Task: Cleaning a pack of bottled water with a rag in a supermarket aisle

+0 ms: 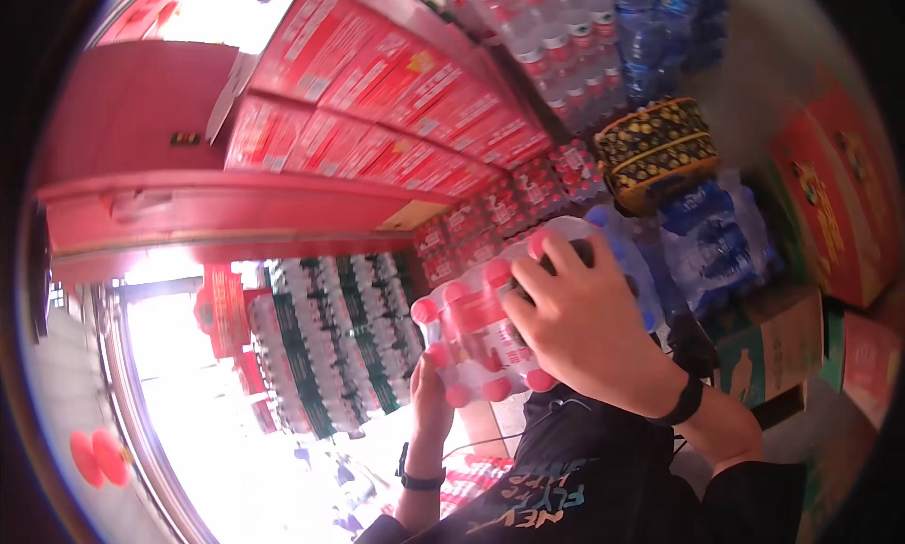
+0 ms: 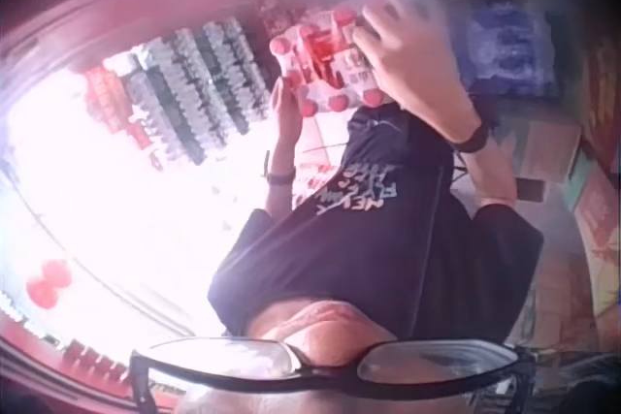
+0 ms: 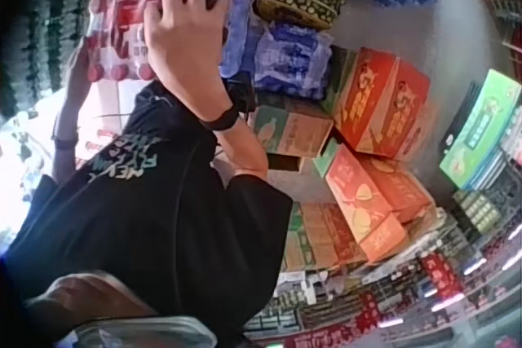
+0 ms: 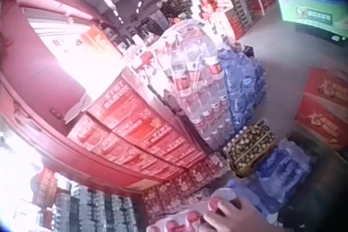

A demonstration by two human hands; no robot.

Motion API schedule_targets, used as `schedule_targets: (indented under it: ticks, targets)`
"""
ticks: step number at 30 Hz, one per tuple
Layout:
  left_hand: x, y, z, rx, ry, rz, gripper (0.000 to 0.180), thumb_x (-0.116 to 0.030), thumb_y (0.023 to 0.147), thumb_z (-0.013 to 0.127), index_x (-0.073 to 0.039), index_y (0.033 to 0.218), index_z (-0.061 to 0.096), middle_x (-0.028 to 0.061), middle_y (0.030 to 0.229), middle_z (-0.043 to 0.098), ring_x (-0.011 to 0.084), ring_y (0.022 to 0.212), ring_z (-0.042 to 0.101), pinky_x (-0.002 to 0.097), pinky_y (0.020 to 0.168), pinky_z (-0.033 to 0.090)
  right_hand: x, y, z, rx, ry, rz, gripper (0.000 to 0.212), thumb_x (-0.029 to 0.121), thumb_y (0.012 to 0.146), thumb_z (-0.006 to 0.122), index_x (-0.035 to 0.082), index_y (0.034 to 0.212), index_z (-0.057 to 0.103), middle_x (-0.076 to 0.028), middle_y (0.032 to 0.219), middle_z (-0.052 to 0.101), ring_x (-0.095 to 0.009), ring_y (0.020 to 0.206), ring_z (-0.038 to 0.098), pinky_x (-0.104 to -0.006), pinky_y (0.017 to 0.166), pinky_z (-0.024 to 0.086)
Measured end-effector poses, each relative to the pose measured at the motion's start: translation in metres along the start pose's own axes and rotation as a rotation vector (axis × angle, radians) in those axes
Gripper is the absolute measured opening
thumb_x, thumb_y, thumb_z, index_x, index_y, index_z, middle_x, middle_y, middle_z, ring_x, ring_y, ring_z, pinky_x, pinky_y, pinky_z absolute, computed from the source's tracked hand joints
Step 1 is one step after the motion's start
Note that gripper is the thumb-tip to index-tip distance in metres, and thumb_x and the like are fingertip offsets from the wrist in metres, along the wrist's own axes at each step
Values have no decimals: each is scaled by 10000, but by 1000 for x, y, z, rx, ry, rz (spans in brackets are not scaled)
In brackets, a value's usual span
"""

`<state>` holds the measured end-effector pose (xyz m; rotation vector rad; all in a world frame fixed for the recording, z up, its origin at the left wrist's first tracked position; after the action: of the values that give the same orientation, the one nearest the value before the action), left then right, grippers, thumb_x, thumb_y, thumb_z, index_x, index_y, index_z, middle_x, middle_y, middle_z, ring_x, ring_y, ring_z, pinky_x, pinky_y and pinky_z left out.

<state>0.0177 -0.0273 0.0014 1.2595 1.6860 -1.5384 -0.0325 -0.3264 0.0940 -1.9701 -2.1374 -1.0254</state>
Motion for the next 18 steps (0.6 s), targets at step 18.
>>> schedule_targets:
  ticks: [18]
  targets:
    - [30,53,-18,921,-380,-187,187,-151,978,791,-15,1069,699,40,1058,746,113,1018,682,281,922,527,37,21,24,308,-155,246,670,94,633,862,106,1286,708,-137,1308,651,-392,1094,632,-471,895,544]
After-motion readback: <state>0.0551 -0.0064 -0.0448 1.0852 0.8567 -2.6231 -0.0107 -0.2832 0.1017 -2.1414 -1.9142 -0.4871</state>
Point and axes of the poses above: each hand's wrist, its own y-axis towards the middle knuckle, its own z-axis out of the palm, x = y × z, the point moved 6 cm from there along y, towards the middle knuckle
